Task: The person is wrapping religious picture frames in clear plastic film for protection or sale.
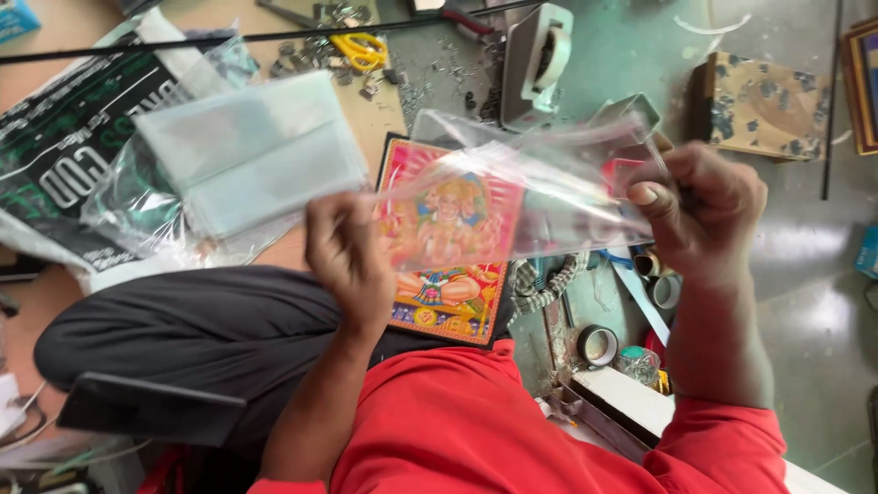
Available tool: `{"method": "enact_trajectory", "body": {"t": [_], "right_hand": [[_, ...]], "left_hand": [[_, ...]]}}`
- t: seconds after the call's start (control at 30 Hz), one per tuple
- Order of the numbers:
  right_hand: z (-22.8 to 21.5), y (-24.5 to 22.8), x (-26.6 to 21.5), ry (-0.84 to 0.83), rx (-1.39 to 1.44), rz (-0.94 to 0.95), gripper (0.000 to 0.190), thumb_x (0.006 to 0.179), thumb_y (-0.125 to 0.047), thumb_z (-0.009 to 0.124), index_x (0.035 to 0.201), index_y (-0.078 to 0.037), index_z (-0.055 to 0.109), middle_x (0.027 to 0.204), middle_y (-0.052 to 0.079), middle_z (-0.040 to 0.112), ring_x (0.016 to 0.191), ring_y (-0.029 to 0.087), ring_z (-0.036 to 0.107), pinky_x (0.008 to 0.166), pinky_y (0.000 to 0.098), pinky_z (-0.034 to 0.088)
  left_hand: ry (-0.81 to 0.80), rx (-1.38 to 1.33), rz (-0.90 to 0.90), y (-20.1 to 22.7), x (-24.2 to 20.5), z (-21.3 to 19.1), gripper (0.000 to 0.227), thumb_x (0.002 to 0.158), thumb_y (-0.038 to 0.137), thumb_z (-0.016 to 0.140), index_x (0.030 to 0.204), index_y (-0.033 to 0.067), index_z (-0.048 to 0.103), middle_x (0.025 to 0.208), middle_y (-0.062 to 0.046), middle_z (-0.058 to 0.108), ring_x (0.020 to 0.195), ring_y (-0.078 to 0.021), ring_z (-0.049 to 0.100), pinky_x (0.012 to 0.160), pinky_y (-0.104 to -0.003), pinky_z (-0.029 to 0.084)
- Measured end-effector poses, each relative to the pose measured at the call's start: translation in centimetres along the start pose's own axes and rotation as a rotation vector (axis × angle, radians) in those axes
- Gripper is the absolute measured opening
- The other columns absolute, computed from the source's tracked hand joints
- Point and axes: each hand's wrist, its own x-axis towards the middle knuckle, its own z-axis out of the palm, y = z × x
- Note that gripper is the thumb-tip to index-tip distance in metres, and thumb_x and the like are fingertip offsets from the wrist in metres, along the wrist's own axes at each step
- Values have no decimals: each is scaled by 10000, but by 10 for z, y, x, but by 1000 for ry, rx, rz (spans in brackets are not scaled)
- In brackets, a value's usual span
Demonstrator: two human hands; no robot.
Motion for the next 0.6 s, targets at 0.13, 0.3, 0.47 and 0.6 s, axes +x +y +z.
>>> {"method": "enact_trajectory", "body": {"t": [0.13,0.3,0.47,0.6], "right_hand": [[0,2,-11,142,101,165,277,1042,-253,750,967,4,680,885,81,674,772,86,597,719,203,475],[5,-1,0,91,317,-50,261,1065,-244,741,1037,9,682,1027,110,706,974,182,722,908,336,609],[11,-14,1,-38,305,-115,240,1064,-260,659,1035,-25,624,929,90,711,936,246,724,1080,483,523],[18,-18,-7,73,372,-140,177,1065,-227,679,1035,-62,623,906,103,685,854,215,737,1057,520,500]], "left_hand": [[16,132,291,11,-2,-7,102,1137,110,575,1106,13,578,939,-74,587,830,-117,530,752,-248,462],[-50,238,537,41,9,-8,93,1077,84,555,1100,-2,581,801,-55,559,770,-182,509,761,-317,509],[-149,335,682,54,14,-9,61,1063,27,517,1106,10,557,707,-36,559,630,-164,488,792,-379,524],[-117,332,661,48,11,-15,66,1065,35,500,1107,17,546,703,-18,543,613,-139,455,768,-356,524]]}}
